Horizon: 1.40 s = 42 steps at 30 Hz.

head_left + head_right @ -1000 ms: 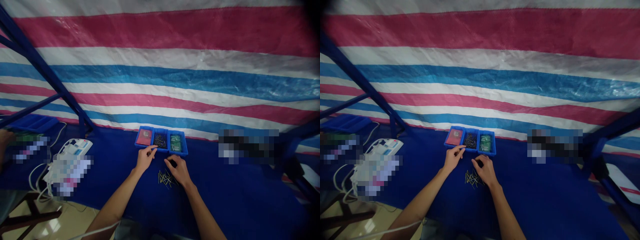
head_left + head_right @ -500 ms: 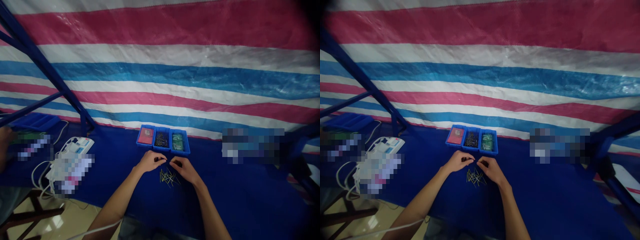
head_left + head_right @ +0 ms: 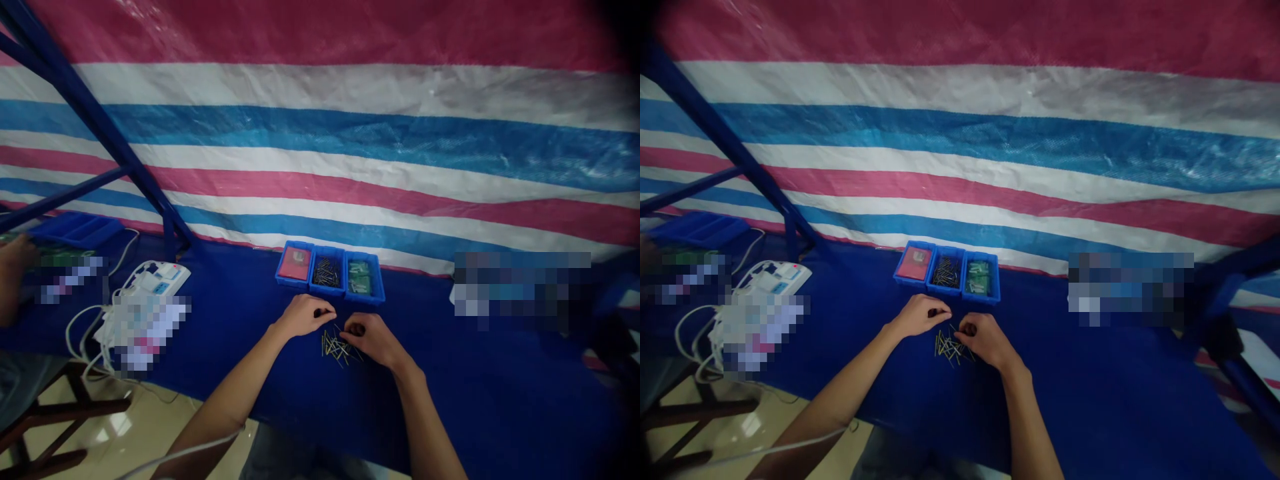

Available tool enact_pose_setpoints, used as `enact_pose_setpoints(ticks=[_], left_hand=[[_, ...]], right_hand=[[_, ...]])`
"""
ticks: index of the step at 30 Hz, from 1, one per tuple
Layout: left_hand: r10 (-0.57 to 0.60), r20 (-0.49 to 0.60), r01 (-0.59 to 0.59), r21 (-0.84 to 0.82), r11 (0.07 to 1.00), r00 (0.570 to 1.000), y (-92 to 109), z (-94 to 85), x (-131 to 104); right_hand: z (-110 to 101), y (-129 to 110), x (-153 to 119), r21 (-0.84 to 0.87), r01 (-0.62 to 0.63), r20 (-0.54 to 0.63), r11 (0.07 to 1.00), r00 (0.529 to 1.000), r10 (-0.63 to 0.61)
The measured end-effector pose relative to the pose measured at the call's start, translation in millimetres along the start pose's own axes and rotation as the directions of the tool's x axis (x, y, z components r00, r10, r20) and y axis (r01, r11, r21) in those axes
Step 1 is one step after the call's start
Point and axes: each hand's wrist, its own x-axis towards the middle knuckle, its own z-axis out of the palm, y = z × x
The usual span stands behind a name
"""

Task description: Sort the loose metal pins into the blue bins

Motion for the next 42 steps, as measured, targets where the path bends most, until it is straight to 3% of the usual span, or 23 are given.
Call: enact_pose_setpoints(ticks=[10, 21, 25, 29, 35, 42], left_hand=[[0.025, 0.05, -0.024, -0.009, 1.0, 0.998, 1.6, -3.8, 0.6], [0.081, 0.021, -0.081, 0.016, 0.997, 0.997, 3.6, -2.1, -3.3], [0.052, -0.031, -0.053, -0.03, 0.998, 0.998, -1.5, 0.3, -2.0], [0.027, -0.084, -0.036, -0.104, 0.994, 0.996, -4.1, 0.7, -1.6], [0.047, -0.053, -0.052, -0.094, 0.994, 0.997, -3.7, 0.7, -2.2], [0.047, -0.048, -0.05, -0.062, 0.997, 0.998, -3.0, 0.6, -2.9]], right_hand=[[9.6, 1.7, 3.4, -0.115, 0.055, -0.128, 0.992, 0.989, -0.07], [18.2, -2.5, 2.2, -0.175, 0.129, -0.263, 0.976, 0.949, -0.172], [17.4, -2.6, 3.0, -0.146, 0.152, -0.306, 0.978, 0.933, -0.19], [18.2, -2.7, 3.8, -0.14, 0.186, -0.32, 0.972, 0.921, -0.223], [22.7, -6.9, 3.0, -0.162, 0.184, -0.283, 0.969, 0.933, -0.224], [19.1, -9.1, 2.6, -0.122, 0.173, -0.328, 0.977, 0.922, -0.204]])
